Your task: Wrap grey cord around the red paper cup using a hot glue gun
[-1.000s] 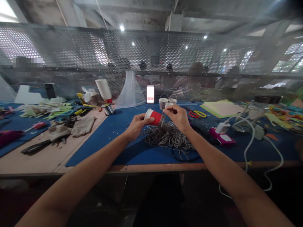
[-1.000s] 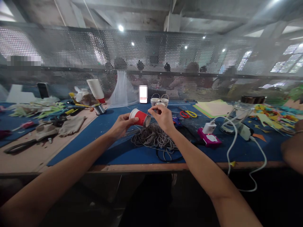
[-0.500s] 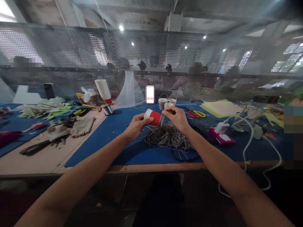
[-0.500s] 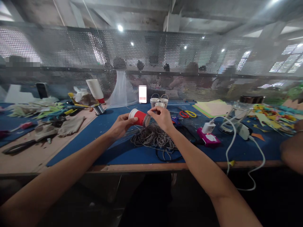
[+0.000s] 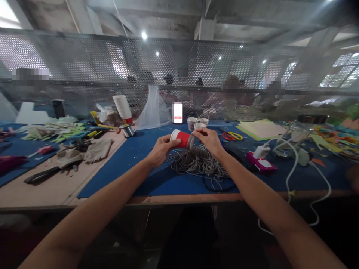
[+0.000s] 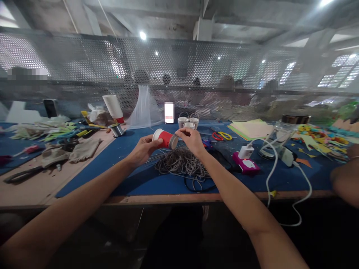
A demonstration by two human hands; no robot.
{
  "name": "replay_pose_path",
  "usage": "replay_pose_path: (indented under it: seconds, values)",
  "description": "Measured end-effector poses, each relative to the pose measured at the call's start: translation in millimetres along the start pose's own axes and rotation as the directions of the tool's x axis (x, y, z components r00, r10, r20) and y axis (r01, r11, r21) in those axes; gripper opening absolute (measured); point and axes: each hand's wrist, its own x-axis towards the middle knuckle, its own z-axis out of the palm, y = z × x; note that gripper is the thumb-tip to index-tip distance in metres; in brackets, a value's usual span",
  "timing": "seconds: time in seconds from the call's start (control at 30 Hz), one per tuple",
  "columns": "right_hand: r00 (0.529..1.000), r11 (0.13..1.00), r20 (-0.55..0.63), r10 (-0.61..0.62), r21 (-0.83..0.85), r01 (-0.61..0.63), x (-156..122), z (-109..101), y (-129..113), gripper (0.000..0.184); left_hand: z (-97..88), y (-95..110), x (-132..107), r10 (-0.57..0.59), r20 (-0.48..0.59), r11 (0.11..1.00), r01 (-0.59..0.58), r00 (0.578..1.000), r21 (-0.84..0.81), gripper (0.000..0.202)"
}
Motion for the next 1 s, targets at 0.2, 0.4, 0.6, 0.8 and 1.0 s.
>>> replay_pose_path:
  seconds: [0.2, 0.4, 0.6, 0.8, 1.0]
  values:
    - [0.989, 0.999, 0.147, 0.013, 0.04, -0.019, -2, -2, -2, 0.027, -1.9, 0, 2, 0.031, -0.031, 0.999, -0.032, 0.999, -0.031, 0.029]
    - [0.986, 0.998, 0.168, -0.007, -0.055, 0.016, 0, 2, 8, 0.027, -0.9, 2, 2, 0.002, -0.03, 0.997, -0.004, 1.0, -0.075, 0.029]
    - [0.983, 0.966, 0.063, -0.172, -0.184, 0.181, -3, 1, 8, 0.019, -3.6, -2, 4, -0.033, -0.018, 0.995, 0.031, 0.999, -0.091, 0.024]
    - [0.901, 0.834, 0.126, -0.414, -0.344, 0.432, -13, 4, -2, 0.023, -2.6, -1, 5, -0.085, -0.028, 0.993, 0.082, 0.996, -0.085, 0.029]
    - [0.916, 0.827, 0.15, -0.373, -0.394, 0.401, -17, 4, -5, 0.031, -1.5, 0, 4, -0.1, -0.084, 0.991, 0.093, 0.991, -0.093, 0.029]
